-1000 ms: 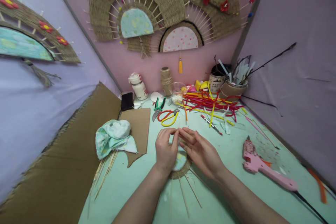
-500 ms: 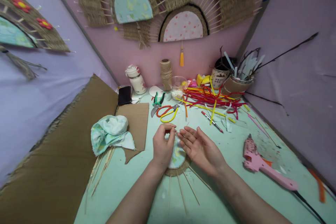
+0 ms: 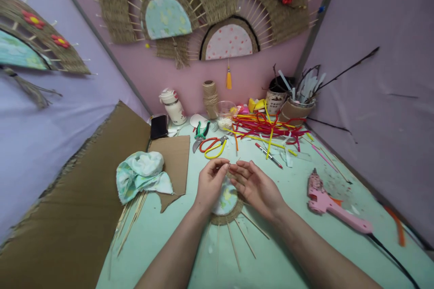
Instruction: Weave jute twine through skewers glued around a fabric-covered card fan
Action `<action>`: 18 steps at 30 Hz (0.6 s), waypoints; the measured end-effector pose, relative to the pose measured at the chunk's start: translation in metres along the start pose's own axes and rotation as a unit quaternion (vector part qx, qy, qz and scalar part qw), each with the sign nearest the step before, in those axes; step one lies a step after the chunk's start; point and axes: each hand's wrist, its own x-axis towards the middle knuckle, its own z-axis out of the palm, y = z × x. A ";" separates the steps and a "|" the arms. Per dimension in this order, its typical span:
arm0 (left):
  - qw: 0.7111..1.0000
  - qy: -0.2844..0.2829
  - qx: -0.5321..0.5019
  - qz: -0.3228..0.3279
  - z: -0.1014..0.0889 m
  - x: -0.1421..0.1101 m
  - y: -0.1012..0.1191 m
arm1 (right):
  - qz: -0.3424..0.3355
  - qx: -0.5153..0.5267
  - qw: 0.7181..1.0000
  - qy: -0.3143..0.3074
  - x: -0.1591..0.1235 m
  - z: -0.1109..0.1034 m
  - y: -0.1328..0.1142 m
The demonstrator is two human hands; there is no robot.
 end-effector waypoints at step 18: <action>0.979 -0.049 -0.188 -0.059 0.001 0.006 -0.015 | -0.107 -0.166 0.980 0.026 0.006 -0.006 0.007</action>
